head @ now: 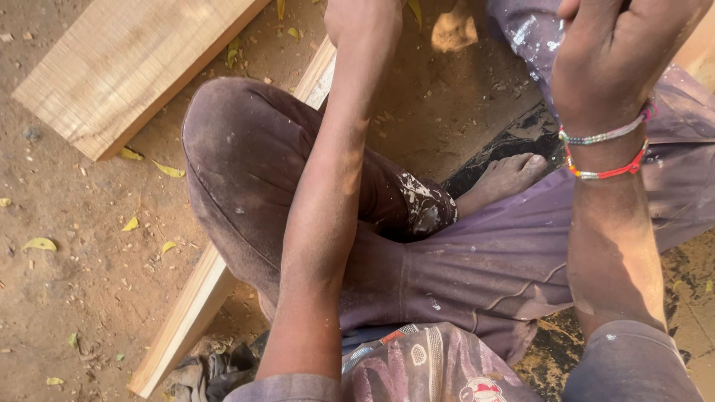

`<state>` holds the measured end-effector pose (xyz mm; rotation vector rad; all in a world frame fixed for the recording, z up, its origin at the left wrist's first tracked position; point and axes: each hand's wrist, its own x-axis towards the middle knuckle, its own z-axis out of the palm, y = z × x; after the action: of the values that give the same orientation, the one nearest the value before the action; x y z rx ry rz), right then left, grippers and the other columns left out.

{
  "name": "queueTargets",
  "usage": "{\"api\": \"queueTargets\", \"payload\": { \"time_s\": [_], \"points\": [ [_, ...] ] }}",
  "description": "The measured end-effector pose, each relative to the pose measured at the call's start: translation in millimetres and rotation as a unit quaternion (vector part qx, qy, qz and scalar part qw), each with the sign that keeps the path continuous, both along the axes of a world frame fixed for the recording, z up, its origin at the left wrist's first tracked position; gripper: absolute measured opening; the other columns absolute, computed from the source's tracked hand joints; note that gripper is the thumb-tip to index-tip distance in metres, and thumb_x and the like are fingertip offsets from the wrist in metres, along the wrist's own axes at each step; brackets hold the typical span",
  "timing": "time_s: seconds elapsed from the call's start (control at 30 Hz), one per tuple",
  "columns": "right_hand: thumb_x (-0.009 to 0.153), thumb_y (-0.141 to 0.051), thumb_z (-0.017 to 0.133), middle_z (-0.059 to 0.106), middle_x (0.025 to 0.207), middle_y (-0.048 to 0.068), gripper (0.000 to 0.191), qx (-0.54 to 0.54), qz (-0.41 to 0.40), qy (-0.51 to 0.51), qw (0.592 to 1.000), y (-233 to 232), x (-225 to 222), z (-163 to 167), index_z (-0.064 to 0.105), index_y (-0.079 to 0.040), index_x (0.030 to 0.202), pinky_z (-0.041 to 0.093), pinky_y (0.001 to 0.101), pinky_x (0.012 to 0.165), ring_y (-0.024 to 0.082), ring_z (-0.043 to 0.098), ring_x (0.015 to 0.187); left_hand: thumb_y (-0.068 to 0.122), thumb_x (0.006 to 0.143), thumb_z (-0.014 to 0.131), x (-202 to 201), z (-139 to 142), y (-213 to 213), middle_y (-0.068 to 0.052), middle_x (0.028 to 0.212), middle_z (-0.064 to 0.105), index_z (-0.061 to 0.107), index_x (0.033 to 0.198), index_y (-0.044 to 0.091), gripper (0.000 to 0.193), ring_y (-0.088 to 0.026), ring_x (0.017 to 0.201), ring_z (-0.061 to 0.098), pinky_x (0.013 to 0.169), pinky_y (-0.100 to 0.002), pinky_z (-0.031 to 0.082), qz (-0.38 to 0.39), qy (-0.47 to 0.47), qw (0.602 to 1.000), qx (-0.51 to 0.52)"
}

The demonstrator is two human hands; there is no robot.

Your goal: The person is sitting on the ground and using a chisel and a wooden mallet to carve a groove into a piece of wood. They repeatedly strike the chisel to remove wood shavings and shape the wood.

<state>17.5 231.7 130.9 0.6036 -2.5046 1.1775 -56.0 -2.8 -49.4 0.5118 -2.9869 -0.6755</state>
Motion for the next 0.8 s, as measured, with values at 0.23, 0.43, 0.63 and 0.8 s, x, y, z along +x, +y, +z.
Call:
{"api": "queueTargets", "payload": {
  "time_s": [0.23, 0.43, 0.63, 0.8],
  "points": [
    [0.123, -0.003, 0.047, 0.057, 0.076, 0.008, 0.036, 0.012, 0.022, 0.003, 1.000, -8.4, -1.7, 9.8, 0.054, 0.004, 0.089, 0.038, 0.0264, 0.060, 0.016, 0.056, 0.065, 0.018, 0.093, 0.059, 14.5, 36.4, 4.3, -0.018, 0.090, 0.076, 0.077, 0.098, 0.007, 0.021, -0.033, 0.083, 0.076, 0.067, -0.044, 0.063, -0.026, -0.050, 0.998, 0.022],
    [0.126, -0.012, 0.047, 0.057, 0.074, 0.008, 0.037, 0.022, 0.051, 0.014, 0.998, -21.1, -4.4, 15.7, 0.055, 0.004, 0.093, 0.036, 0.0248, 0.057, 0.015, 0.059, 0.065, 0.021, 0.094, 0.058, 13.0, 52.7, 4.4, -0.021, 0.096, 0.075, 0.074, 0.097, 0.002, 0.026, -0.036, 0.091, 0.075, 0.076, -0.044, 0.062, 0.059, -0.095, 0.990, 0.081],
    [0.124, -0.013, 0.041, 0.057, 0.073, 0.008, 0.037, -0.013, 0.082, 0.069, 0.994, -9.7, -9.8, 1.1, 0.057, 0.002, 0.095, 0.041, 0.0258, 0.057, 0.014, 0.059, 0.064, 0.018, 0.092, 0.058, 11.9, 43.5, 4.2, -0.020, 0.096, 0.075, 0.074, 0.096, 0.002, 0.023, -0.038, 0.090, 0.075, 0.074, -0.045, 0.062, 0.063, -0.080, 0.991, 0.088],
    [0.117, -0.006, 0.051, 0.053, 0.075, 0.012, 0.022, 0.047, -0.005, 0.058, 0.997, -19.3, -3.7, -29.7, 0.069, 0.001, 0.128, 0.039, 0.0370, 0.056, 0.025, 0.051, 0.059, 0.020, 0.091, 0.060, 11.3, 26.6, 4.2, -0.019, 0.090, 0.076, 0.076, 0.093, 0.006, 0.022, -0.035, 0.086, 0.076, 0.070, -0.045, 0.062, 0.015, -0.061, 0.997, 0.040]
  ]
}}
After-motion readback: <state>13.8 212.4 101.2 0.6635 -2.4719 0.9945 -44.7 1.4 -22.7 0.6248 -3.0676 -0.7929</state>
